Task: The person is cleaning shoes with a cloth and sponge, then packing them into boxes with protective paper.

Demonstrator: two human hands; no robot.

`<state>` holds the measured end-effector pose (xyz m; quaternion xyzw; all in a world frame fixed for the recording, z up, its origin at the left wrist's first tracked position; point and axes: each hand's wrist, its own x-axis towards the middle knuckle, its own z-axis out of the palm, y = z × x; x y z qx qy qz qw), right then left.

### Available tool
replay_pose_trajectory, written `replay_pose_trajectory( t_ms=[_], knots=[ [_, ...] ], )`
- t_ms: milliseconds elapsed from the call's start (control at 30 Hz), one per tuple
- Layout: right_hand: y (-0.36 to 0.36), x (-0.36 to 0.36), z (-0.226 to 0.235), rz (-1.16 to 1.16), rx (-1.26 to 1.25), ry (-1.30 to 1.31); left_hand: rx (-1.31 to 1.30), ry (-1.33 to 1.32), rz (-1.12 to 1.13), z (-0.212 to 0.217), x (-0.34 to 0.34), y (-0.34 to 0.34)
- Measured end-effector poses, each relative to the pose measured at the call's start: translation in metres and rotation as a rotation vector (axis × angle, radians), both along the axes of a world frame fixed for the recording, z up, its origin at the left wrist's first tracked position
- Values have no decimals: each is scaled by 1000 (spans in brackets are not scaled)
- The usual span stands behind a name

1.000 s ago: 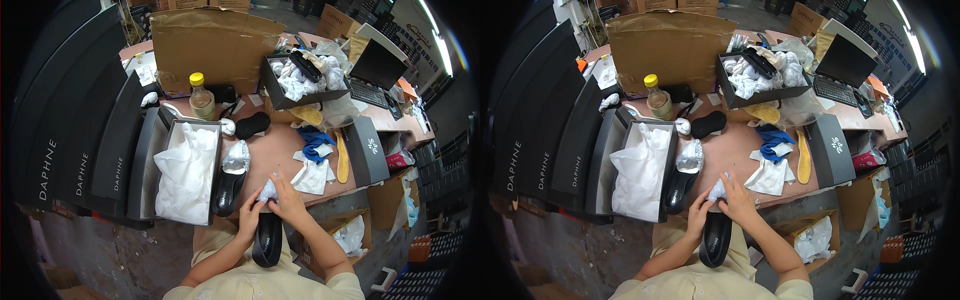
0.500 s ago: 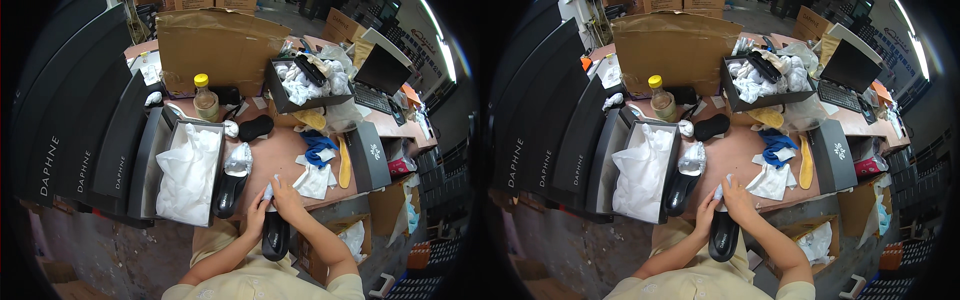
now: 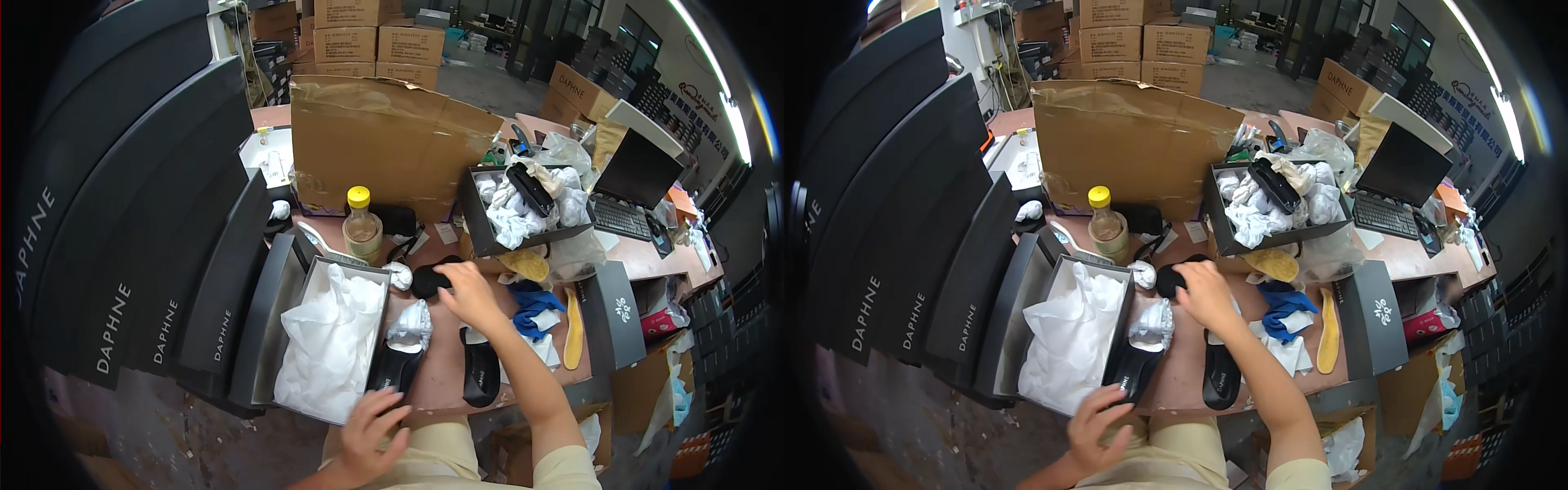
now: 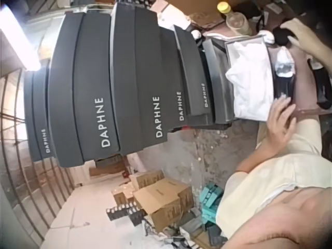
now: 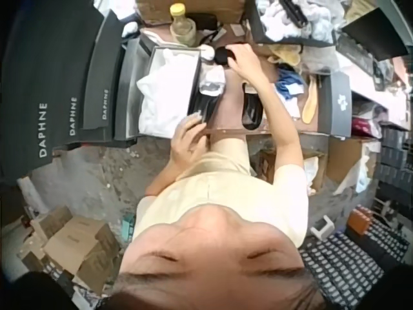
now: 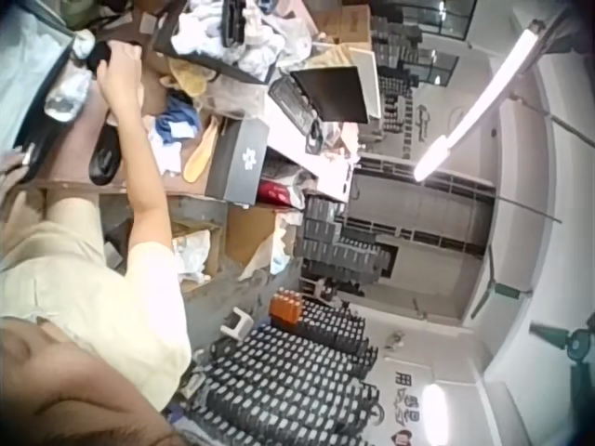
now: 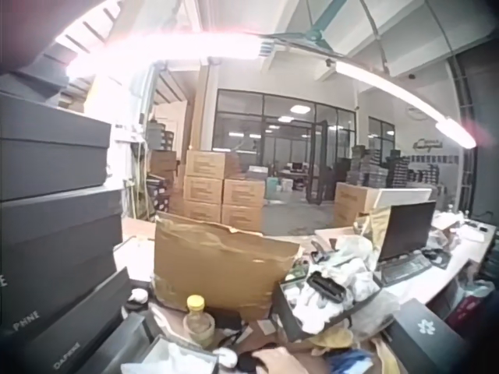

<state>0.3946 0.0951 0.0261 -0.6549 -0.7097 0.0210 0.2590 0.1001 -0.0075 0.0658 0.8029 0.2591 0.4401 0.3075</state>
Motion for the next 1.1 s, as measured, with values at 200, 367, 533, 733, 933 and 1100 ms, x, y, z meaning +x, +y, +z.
replay_pose_trajectory(
  t_ms=[200, 367, 533, 733, 933, 1100],
  knots=[
    [82, -54, -43, -71, -58, -388, 129, 693, 77, -3, -53, 9],
    [67, -52, -17, -81, 84, -430, 305, 566, 36, -51, -54, 6],
    [-2, -24, 88, -155, 504, -221, 297, 482, -94, -59, -31, -9],
    [-20, 149, 131, -748, 722, -104, 241, 455, -133, -48, -25, -12],
    [18, 198, 117, -884, 494, -180, 234, 307, 6, -31, -36, -5],
    [26, 177, 134, -1022, 162, -402, 183, 484, 336, -17, -54, 18]
  ],
)
